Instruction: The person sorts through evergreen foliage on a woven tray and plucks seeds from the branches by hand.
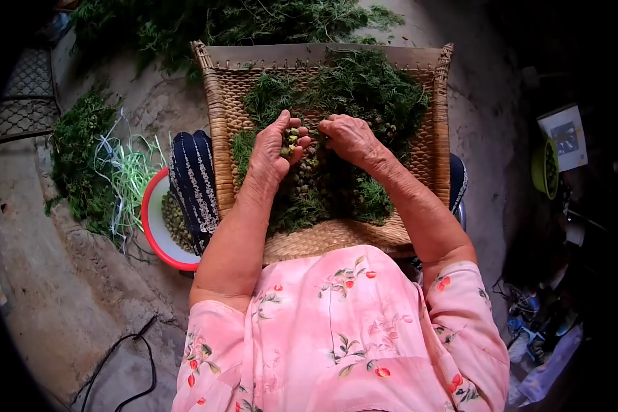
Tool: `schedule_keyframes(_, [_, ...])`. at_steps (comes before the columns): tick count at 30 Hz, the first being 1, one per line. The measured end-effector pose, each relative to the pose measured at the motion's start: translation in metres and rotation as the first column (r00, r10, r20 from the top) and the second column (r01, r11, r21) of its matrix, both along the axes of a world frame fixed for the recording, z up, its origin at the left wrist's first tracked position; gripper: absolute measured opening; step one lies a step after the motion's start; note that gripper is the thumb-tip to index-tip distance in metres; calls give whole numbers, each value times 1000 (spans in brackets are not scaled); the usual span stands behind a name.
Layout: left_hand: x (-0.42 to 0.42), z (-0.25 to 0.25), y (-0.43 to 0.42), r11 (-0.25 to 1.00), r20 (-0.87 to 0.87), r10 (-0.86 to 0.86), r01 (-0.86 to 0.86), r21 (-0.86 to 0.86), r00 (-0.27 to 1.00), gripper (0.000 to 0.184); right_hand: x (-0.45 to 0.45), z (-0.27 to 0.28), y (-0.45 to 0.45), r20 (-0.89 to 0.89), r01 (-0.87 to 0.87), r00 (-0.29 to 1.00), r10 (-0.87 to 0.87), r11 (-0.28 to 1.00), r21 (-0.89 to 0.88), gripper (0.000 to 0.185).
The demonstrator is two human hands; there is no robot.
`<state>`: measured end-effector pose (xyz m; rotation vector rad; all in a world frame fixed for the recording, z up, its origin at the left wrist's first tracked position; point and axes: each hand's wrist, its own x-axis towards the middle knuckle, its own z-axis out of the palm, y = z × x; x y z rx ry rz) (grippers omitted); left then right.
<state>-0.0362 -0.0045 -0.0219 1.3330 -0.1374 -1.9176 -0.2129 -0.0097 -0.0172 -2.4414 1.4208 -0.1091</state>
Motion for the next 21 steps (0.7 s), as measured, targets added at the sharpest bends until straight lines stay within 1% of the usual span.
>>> schedule_keyframes(1, [0,0,0,1000,1,0,0,0,1000,34,4,-1,2,-27,-10,1000,9,999,-38,13])
schedule_keyframes(5, [-2,3,1,1000,6,-10,10,-14,1000,35,9,2,2,-62,-19,998,18,1000,-13,11])
schedule_keyframes(7, [-2,5,1,1000,10,-17,17,-18,1000,35,10,8,0,12,140,990,-141,987,74,9])
schedule_keyframes(8, [-2,6,1,999,25,-33,33,-19,999,36,7,8,0,124,180,976,-182,983,24,9])
schedule_keyframes(9, [-2,6,2,999,40,-48,48,-19,998,37,8,9,-2,124,178,976,-180,984,24,9])
schedule_keyframes(10, [-2,6,2,999,40,-46,47,-19,998,37,9,13,-4,306,187,932,-192,981,47,9])
schedule_keyframes(11, [-2,6,2,998,31,-57,58,-29,998,38,9,17,-6,477,193,855,-203,979,71,11])
schedule_keyframes(12, [-4,7,3,997,22,-70,71,-40,997,39,11,21,-8,543,148,816,-198,980,134,15])
schedule_keyframes(13, [-5,8,3,997,21,-72,73,-40,997,39,13,25,-8,542,151,816,-200,979,135,15])
schedule_keyframes(14, [-7,10,4,998,-8,-50,50,-45,999,40,14,29,-9,658,87,702,-274,949,303,17])
schedule_keyframes(15, [-7,10,5,999,-37,-27,26,-48,999,40,15,32,-9,737,-9,569,-364,894,449,19])
schedule_keyframes(16, [-6,8,3,997,-69,-55,51,-52,996,39,12,33,-11,716,29,589,-374,895,445,21])
schedule_keyframes(17, [-4,7,3,998,-70,-53,50,-49,996,39,6,26,-16,695,89,629,-348,920,381,17])
schedule_keyframes(19, [-4,8,3,999,-37,-39,38,-34,999,37,-7,27,-20,494,153,839,-228,970,187,12])
schedule_keyframes(20, [-4,11,3,999,-37,-25,24,-25,999,34,-12,29,-19,492,154,840,-229,970,188,12])
schedule_keyframes(21, [-4,11,3,999,-40,-26,25,-26,999,34,-16,30,-19,258,105,954,-153,976,191,10])
